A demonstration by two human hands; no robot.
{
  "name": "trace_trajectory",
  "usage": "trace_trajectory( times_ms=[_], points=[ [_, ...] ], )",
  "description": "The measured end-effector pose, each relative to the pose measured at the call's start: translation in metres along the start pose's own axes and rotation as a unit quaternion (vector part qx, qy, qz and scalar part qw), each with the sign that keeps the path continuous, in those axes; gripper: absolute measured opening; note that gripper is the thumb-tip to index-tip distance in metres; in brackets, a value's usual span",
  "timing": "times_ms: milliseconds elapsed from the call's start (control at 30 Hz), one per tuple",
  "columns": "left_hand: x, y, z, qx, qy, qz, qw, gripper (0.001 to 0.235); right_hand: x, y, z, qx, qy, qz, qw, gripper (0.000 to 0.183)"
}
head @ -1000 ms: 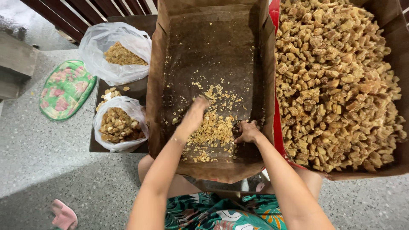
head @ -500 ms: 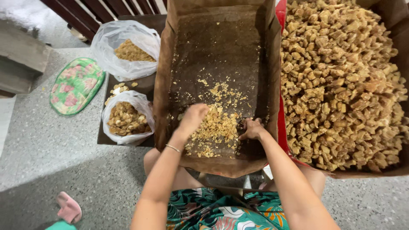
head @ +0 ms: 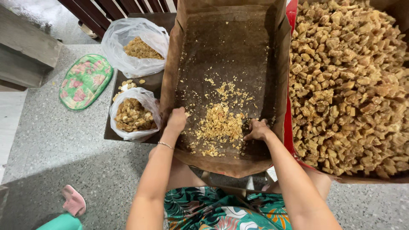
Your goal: The person sorts walnut pieces by hand from a large cardboard box into a smaller brown tray. They separate larger pieces from smaller crumbs, placing the larger pieces into a plastic bag and the crumbs into another bag.
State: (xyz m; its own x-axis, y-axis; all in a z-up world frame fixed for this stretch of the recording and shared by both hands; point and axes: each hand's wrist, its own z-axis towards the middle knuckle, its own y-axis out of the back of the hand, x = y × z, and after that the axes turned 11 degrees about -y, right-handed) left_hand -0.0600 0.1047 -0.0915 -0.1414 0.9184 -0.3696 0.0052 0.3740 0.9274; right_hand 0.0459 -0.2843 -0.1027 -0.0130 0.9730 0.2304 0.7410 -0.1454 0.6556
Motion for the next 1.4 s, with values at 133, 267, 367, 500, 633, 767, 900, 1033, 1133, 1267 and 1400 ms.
trace_trajectory(
  times_ms=[133, 267, 367, 500, 633, 767, 900, 1033, 1133, 1267, 1400],
  points=[
    [-0.004, -0.006, -0.014, -0.056, 0.005, -0.083, 0.995, 0.007, 0.003, 0.002, -0.004, 0.009, -0.009, 0.005, 1.000, 0.073],
    [-0.003, 0.001, -0.016, -0.035, -0.003, -0.159, 0.987, 0.006, 0.007, 0.004, -0.007, 0.027, -0.026, 0.017, 0.999, 0.072],
    [-0.011, 0.012, -0.015, -0.019, -0.017, -0.159, 0.987, 0.018, 0.008, 0.006, -0.010, 0.036, -0.032, 0.021, 0.999, 0.072],
    [-0.019, 0.026, -0.016, 0.001, -0.029, -0.148, 0.988, 0.025, 0.008, 0.006, -0.011, 0.023, -0.018, 0.007, 1.000, 0.072],
    [-0.047, 0.047, -0.009, 0.073, -0.001, -0.226, 0.971, 0.024, 0.006, 0.005, -0.007, 0.024, -0.018, 0.007, 1.000, 0.072],
    [-0.113, 0.059, 0.018, 0.139, 0.003, -0.277, 0.951, 0.022, 0.003, 0.000, 0.000, 0.019, -0.016, 0.015, 1.000, 0.074],
    [-0.164, 0.038, 0.044, 0.131, -0.019, -0.236, 0.963, 0.032, 0.002, -0.002, 0.001, 0.013, -0.014, -0.001, 1.000, 0.072],
    [-0.183, 0.019, 0.048, 0.126, 0.008, -0.119, 0.985, 0.027, 0.003, -0.002, 0.001, 0.012, -0.008, 0.005, 1.000, 0.072],
    [-0.192, 0.014, 0.042, 0.105, -0.007, -0.068, 0.992, 0.016, 0.003, -0.002, 0.000, 0.015, -0.009, 0.016, 1.000, 0.074],
    [-0.199, 0.031, 0.030, 0.067, -0.025, -0.093, 0.993, 0.014, 0.006, -0.002, 0.001, 0.036, -0.049, 0.041, 0.997, 0.073],
    [-0.194, 0.077, 0.024, 0.107, 0.024, -0.287, 0.952, 0.010, -0.002, -0.007, 0.005, 0.010, -0.008, 0.030, 0.999, 0.074]
  ],
)
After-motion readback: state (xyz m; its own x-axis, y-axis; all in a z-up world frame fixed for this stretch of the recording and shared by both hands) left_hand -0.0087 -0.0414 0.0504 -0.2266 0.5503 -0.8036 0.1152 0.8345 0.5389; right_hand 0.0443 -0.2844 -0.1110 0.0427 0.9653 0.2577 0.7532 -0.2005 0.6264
